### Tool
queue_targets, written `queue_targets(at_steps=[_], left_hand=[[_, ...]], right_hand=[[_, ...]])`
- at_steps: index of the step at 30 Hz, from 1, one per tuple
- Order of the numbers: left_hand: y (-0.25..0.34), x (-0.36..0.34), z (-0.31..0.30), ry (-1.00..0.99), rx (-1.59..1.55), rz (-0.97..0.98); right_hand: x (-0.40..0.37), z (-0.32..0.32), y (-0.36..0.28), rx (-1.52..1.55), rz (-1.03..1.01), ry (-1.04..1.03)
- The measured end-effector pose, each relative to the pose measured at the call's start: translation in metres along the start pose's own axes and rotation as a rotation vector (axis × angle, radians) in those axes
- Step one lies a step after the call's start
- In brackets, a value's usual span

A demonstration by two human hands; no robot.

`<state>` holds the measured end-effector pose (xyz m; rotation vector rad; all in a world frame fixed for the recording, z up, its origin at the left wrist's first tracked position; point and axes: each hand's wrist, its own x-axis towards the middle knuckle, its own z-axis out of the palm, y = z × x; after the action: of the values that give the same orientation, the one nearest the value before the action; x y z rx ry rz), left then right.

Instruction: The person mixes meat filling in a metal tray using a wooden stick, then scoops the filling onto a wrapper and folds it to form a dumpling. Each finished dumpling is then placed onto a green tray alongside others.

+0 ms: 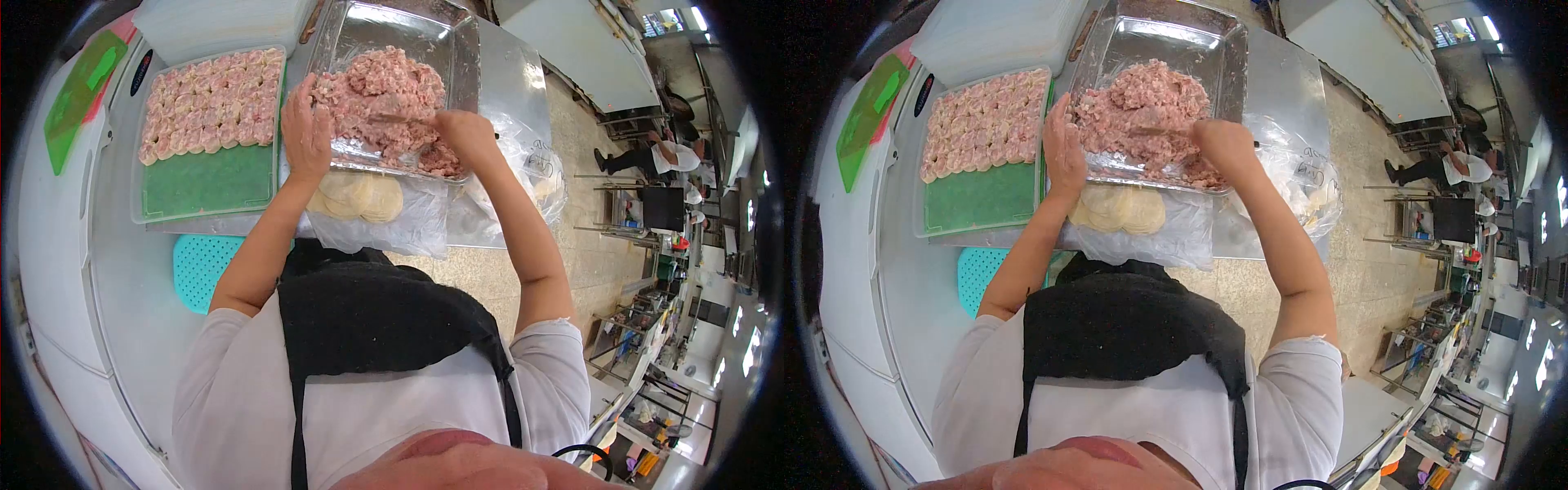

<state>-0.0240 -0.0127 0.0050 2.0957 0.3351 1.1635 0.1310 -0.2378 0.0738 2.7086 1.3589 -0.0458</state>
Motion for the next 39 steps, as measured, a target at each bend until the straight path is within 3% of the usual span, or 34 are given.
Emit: queue_targets(at_steps=[3,6,13,14,16,18,21,24,26,29,30,31,34,39], left_hand=[[-0.003,-0.002,0.001,0.031,-0.038,0.007],[-0.005,-0.004,0.000,0.082,-0.202,-0.068],[-0.006,-0.002,-0.001,0.130,-0.263,-0.112],[-0.008,-0.003,-0.001,0.135,-0.258,-0.101],[-0.008,-0.005,-0.001,0.137,-0.263,-0.103],[-0.007,-0.003,-0.001,0.138,-0.266,-0.103],[-0.005,-0.001,-0.003,0.108,-0.187,-0.088],[-0.003,0.000,-0.003,0.098,-0.163,-0.076],[-0.001,0.000,-0.005,0.090,-0.167,-0.086],[-0.002,-0.001,-0.003,0.076,-0.128,-0.053],[-0.002,-0.001,-0.002,0.076,-0.131,-0.052],[-0.003,-0.001,-0.001,0.074,-0.113,-0.048],[0.000,-0.002,-0.001,0.060,-0.074,-0.050],[0.002,-0.001,-0.002,0.047,-0.095,-0.035]], right_hand=[[0.005,0.010,0.015,0.038,0.115,0.013],[0.012,0.001,0.035,-0.086,0.078,-0.066],[0.000,-0.112,-0.004,-0.355,-0.008,0.058],[0.004,-0.109,-0.013,-0.356,-0.014,0.058],[0.014,-0.095,-0.038,-0.283,-0.257,0.276],[0.035,-0.076,-0.082,-0.202,-0.214,0.126],[0.065,-0.022,-0.086,-0.199,-0.186,0.067],[0.057,-0.001,-0.020,-0.046,-0.001,0.083],[0.037,-0.005,0.024,-0.151,0.007,0.105],[0.013,-0.040,0.033,-0.150,0.085,0.121],[0.010,-0.052,0.035,-0.287,0.045,0.111],[0.009,-0.066,0.031,-0.422,0.006,0.101],[0.005,-0.093,-0.012,-0.378,-0.046,0.202],[0.026,-0.021,-0.053,-0.228,-0.015,0.175]])
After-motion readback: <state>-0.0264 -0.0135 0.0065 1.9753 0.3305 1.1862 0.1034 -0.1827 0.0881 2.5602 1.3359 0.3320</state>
